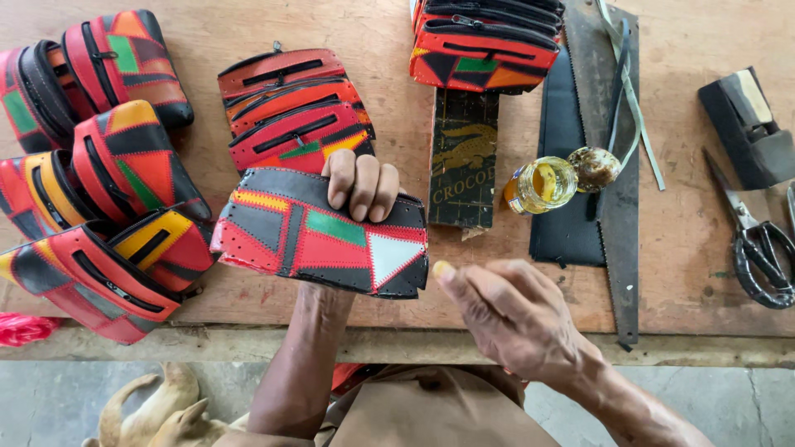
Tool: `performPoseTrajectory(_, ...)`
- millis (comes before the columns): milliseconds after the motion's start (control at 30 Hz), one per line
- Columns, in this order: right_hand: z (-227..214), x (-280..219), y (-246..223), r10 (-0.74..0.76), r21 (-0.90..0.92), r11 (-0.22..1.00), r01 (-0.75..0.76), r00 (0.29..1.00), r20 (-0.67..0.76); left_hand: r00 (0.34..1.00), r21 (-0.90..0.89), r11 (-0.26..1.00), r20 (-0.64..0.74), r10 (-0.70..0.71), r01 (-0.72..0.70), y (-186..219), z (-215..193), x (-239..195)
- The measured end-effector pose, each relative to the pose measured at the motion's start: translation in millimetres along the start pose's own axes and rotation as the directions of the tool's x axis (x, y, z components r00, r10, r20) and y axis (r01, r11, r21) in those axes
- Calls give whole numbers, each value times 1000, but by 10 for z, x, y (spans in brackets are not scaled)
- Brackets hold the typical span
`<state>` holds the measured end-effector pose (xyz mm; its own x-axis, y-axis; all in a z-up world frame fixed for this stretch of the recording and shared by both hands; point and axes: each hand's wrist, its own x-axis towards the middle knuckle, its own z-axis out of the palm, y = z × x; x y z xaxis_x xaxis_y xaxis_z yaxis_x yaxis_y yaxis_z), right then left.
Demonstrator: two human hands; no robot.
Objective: The person applies a yellowish substance from a small jar to the edges and surfaces of several colorful patterned leather pouches. They rub the substance in with their fingers, handling each pouch individually and placing it back on the table after treatment.
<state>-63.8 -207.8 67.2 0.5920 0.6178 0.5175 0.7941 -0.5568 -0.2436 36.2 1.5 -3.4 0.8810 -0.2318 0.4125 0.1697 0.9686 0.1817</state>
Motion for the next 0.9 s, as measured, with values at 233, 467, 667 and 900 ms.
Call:
performPoseTrajectory(233, 98, 47, 4, 16, 5, 1000, -16, 1000, 0, 1000, 29, 1000, -29, 3, -2, 26, 10, 5)
performPoseTrajectory(467, 85, 5, -78, 11, 70, 997, -14, 999, 40, 999, 90, 995, 17, 46, -47, 109, -1, 58)
performPoseTrajectory(667, 238, -161, -64, 260, 186, 945, -270, 963, 74, 958, 677, 735, -182, 221, -41, 683, 527, 125)
performPoseTrajectory(900, 398, -349, -78, 411, 288, 860, -422, 906, 102, 994, 953, -299, 81, 69, -57, 562, 718, 449)
